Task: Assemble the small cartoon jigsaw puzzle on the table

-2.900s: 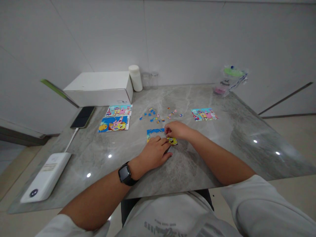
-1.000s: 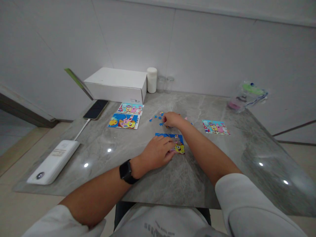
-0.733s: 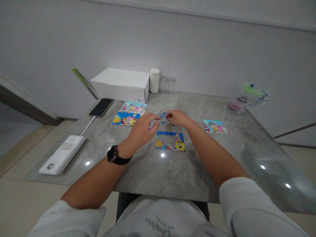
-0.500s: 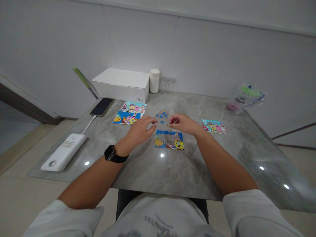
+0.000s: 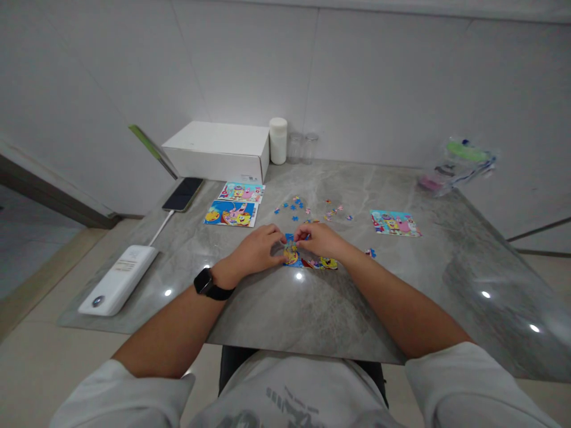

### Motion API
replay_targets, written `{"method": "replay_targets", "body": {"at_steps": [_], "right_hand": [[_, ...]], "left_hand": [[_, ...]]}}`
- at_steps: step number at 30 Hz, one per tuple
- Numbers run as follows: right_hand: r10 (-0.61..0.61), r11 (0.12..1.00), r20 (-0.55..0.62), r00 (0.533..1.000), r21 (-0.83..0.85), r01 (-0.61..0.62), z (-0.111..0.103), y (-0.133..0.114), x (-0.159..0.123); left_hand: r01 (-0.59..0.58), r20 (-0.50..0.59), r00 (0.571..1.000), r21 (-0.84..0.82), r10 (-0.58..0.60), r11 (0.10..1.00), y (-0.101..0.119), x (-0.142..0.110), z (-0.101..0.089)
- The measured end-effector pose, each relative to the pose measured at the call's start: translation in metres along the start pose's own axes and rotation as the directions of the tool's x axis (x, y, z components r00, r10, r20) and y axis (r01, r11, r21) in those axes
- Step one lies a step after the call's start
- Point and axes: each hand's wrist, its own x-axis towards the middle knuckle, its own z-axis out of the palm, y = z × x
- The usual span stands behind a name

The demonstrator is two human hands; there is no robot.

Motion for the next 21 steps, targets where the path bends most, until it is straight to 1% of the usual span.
{"method": "replay_targets", "body": {"at_steps": [7, 14, 21], "right_hand": [[0.018, 0.991, 0.041, 0.999, -0.132, -0.013, 0.005, -0.010, 0.000], [0.042, 0.961, 0.018, 0.999, -0.273, -0.036, 0.011, -0.016, 0.001], [0.027, 0.925, -0.001, 1.000, -0.380, -0.026, 0.019, -0.017, -0.001]], "left_hand": [[0.019, 0.058, 0.998, 0.037, -0.021, 0.999, 0.005, 0.000, 0.002], [0.029, 0.079, 0.996, 0.060, -0.033, 0.998, 0.006, 0.000, 0.003], [0.041, 0.096, 0.994, 0.108, -0.051, 0.993, 0.011, -0.001, 0.002]]}}
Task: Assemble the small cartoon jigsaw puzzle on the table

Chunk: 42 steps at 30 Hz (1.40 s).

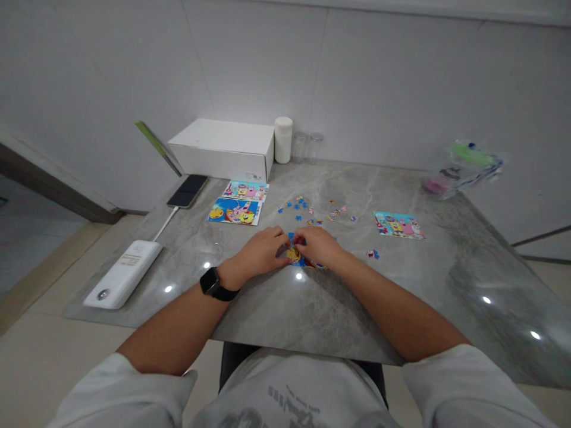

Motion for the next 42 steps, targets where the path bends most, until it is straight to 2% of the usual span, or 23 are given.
{"method": "replay_targets", "body": {"at_steps": [8, 14, 18, 24, 27, 33, 38, 42], "right_hand": [[0.056, 0.998, -0.135, 0.989, 0.024, -0.053, -0.018, 0.018, -0.001], [0.131, 0.990, -0.211, 0.969, 0.077, -0.117, -0.035, 0.038, 0.003], [0.192, 0.980, -0.274, 0.942, 0.105, -0.169, -0.050, 0.051, 0.003], [0.245, 0.969, -0.335, 0.910, 0.125, -0.214, -0.071, 0.069, 0.003], [0.220, 0.975, -0.290, 0.931, 0.052, -0.215, -0.071, 0.072, 0.010], [0.127, 0.983, -0.083, 0.988, -0.124, -0.137, -0.054, 0.069, 0.045], [0.042, 0.983, -0.019, 0.999, -0.180, -0.044, -0.040, 0.058, 0.075], [0.015, 0.980, 0.015, 1.000, -0.198, -0.012, -0.032, 0.046, 0.085]], "left_hand": [[-0.062, -0.022, 0.998, -0.046, 0.061, 0.997, -0.002, -0.002, -0.004], [-0.106, 0.025, 0.994, -0.068, 0.108, 0.992, 0.001, -0.002, -0.005], [-0.105, 0.021, 0.994, -0.098, 0.108, 0.990, 0.003, -0.002, -0.008], [-0.042, -0.068, 0.997, -0.087, 0.036, 0.995, -0.002, -0.001, -0.013], [0.023, -0.088, 0.996, -0.052, -0.028, 0.998, -0.006, 0.000, -0.011], [0.140, -0.096, 0.986, 0.026, -0.137, 0.990, -0.010, 0.000, -0.007], [0.163, -0.118, 0.980, 0.033, -0.158, 0.986, -0.012, 0.000, -0.007], [0.183, -0.120, 0.977, 0.033, -0.177, 0.983, -0.012, 0.000, -0.009]]}}
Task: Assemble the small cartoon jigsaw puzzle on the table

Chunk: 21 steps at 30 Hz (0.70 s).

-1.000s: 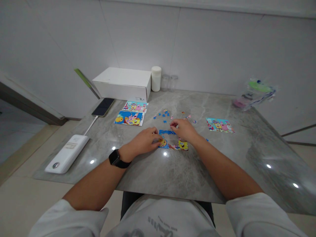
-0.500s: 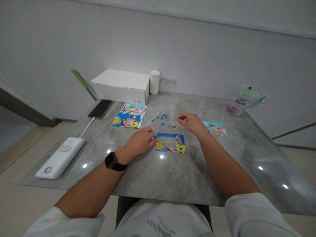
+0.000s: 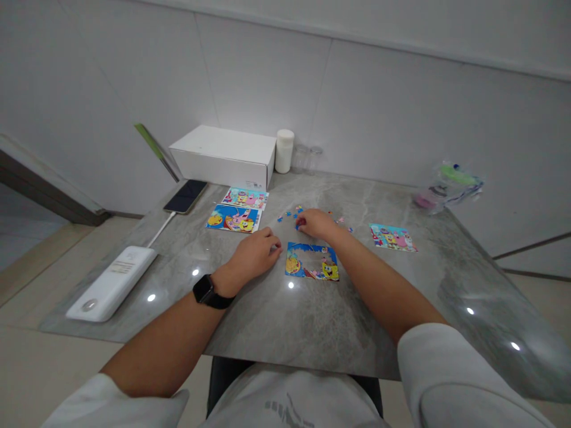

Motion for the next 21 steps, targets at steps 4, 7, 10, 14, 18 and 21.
{"method": "replay_targets", "body": {"at_steps": [4, 7, 10, 14, 18, 21], "right_hand": [[0.004, 1.000, 0.009, 1.000, 0.000, -0.004, 0.001, -0.005, 0.001], [0.014, 0.993, 0.026, 1.000, 0.120, -0.017, -0.005, -0.004, -0.005], [0.013, 0.899, 0.048, 0.999, 0.437, -0.033, -0.015, 0.000, -0.020], [0.047, 0.643, 0.096, 0.994, 0.758, -0.104, -0.029, 0.004, -0.050], [0.113, 0.461, 0.147, 0.983, 0.868, -0.183, -0.034, 0.009, -0.076], [0.155, 0.385, 0.168, 0.973, 0.897, -0.217, -0.030, 0.014, -0.086]], "left_hand": [[0.003, -0.013, 1.000, -0.015, -0.003, 1.000, 0.001, 0.000, -0.001], [-0.005, -0.017, 1.000, -0.023, 0.004, 1.000, 0.000, 0.000, 0.000], [-0.011, -0.006, 1.000, -0.026, 0.011, 1.000, 0.000, 0.000, 0.002], [-0.036, 0.005, 0.999, -0.062, 0.037, 0.997, 0.001, 0.000, 0.004], [-0.072, 0.003, 0.997, -0.111, 0.073, 0.991, 0.002, 0.000, 0.009], [-0.090, 0.016, 0.996, -0.129, 0.093, 0.988, 0.003, 0.000, 0.012]]}}
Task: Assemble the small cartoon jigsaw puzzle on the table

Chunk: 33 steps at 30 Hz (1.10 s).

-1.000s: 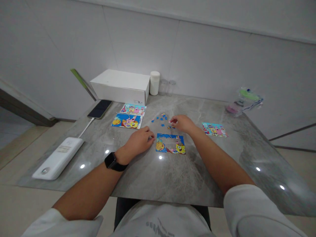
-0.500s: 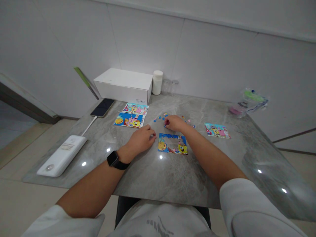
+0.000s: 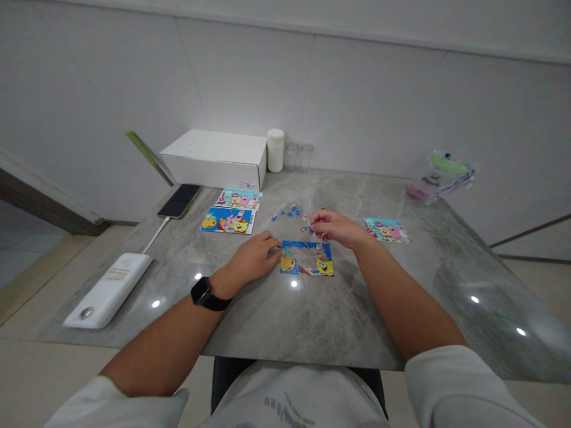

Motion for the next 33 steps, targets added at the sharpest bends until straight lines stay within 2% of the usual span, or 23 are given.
{"method": "replay_targets", "body": {"at_steps": [7, 16, 19, 23, 27, 33], "right_hand": [[-0.036, 0.999, -0.033, 0.999, -0.015, 0.035, 0.001, 0.012, 0.001], [-0.083, 0.981, 0.045, 0.996, -0.175, 0.090, 0.027, 0.018, 0.006], [-0.120, 0.936, 0.013, 0.993, -0.332, 0.118, 0.041, 0.021, 0.010], [-0.211, 0.827, 0.019, 0.977, -0.530, 0.189, 0.057, 0.023, 0.012], [-0.249, 0.764, 0.039, 0.968, -0.606, 0.221, 0.066, 0.025, 0.014], [-0.218, 0.708, 0.004, 0.976, -0.688, 0.161, 0.072, 0.026, 0.015]], "left_hand": [[-0.055, 0.029, 0.998, -0.019, 0.056, 0.998, 0.001, 0.001, 0.000], [-0.061, 0.073, 0.995, 0.002, 0.061, 0.998, 0.005, -0.001, -0.007], [-0.079, 0.112, 0.991, 0.011, 0.077, 0.997, 0.009, -0.003, -0.010], [-0.121, 0.152, 0.982, 0.023, 0.116, 0.992, 0.010, -0.004, -0.011], [-0.148, 0.184, 0.974, 0.058, 0.136, 0.987, 0.011, -0.005, -0.009], [-0.150, 0.207, 0.969, 0.072, 0.132, 0.986, 0.013, -0.005, -0.010]]}}
